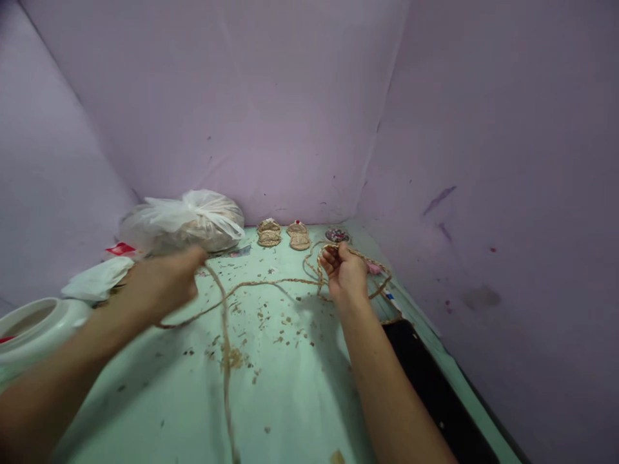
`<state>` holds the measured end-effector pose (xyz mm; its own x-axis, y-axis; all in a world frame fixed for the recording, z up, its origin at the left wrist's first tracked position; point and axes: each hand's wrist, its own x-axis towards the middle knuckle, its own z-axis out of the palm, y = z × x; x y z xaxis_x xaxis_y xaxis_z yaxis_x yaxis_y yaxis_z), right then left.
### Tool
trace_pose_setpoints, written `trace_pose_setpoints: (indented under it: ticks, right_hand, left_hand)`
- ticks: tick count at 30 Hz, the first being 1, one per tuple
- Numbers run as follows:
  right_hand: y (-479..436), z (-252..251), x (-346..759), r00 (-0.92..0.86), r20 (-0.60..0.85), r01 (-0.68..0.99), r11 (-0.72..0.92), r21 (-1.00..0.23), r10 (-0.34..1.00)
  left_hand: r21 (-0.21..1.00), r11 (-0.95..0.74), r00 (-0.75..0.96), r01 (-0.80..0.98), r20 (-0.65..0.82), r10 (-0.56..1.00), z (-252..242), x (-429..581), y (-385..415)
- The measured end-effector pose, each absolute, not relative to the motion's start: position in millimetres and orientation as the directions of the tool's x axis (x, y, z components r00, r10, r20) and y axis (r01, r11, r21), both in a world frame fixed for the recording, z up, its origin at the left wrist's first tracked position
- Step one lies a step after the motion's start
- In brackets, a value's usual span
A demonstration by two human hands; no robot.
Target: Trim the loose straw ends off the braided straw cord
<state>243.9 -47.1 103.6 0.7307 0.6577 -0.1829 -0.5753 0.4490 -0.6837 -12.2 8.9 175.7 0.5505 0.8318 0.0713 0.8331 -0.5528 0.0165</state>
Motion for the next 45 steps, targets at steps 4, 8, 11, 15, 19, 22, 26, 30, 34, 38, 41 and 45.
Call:
trace_pose_setpoints:
  ticks: [4, 8, 11, 15, 19, 22, 26, 30, 34, 38, 41, 45]
  right_hand:
    - [-47, 103, 240, 0.721, -0.180, -0.579, 0.440, -0.686, 0.669]
    - [-47, 104, 237, 0.718, -0.205, -0.593, 0.431, -0.680, 0.665]
    - [-45, 102, 234, 0.717, -0.227, -0.604, 0.424, -0.675, 0.659]
    - [-41, 97, 224, 0.674, -0.189, -0.589, 0.366, -0.720, 0.714]
    - [-39, 91, 207, 0.664, -0.113, -0.488, 0.313, -0.815, 0.739]
    - [-39, 90, 194, 0.693, -0.030, -0.390, 0.341, -0.855, 0.720]
    - [-40, 92, 188, 0.691, 0.012, -0.349, 0.347, -0.870, 0.723]
    - [-40, 92, 191, 0.669, -0.069, -0.410, 0.291, -0.864, 0.740]
    - [-39, 90, 189, 0.625, -0.098, -0.441, 0.247, -0.863, 0.774]
    - [-43, 93, 177, 0.479, -0.181, -0.598, 0.169, -0.784, 0.859]
    - [-49, 100, 171, 0.278, -0.193, -0.702, 0.063, -0.709, 0.941]
    - [-51, 104, 174, 0.175, -0.220, -0.752, -0.014, -0.659, 0.960]
  left_hand:
    - [-0.064, -0.233, 0.239, 0.970, 0.388, 0.890, 231, -31, 85]
    - [0.054, -0.230, 0.186, 0.972, 0.424, 0.886, 250, -35, 107]
    - [0.144, -0.407, 0.348, 0.902, 0.317, 0.882, 231, -17, 83]
    - [0.358, -0.604, 0.594, 0.713, 0.150, 0.790, 181, 22, 39]
    - [0.831, -0.388, 0.646, 0.397, 0.047, 0.762, 141, 59, 14]
    - [0.975, 0.038, 0.683, 0.221, -0.182, 0.707, 127, 75, 4]
    - [0.939, 0.313, 0.735, 0.146, -0.314, 0.601, 119, 77, 4]
    - [0.954, 0.198, 0.620, 0.226, -0.297, 0.726, 119, 66, 23]
    - [0.953, 0.023, 0.646, 0.304, -0.223, 0.730, 119, 55, 41]
    - [0.938, -0.144, 0.729, 0.315, -0.142, 0.670, 116, 52, 45]
    - [0.955, -0.146, 0.800, 0.259, -0.127, 0.586, 113, 55, 40]
    - [0.958, -0.190, 0.827, 0.215, -0.075, 0.557, 109, 61, 33]
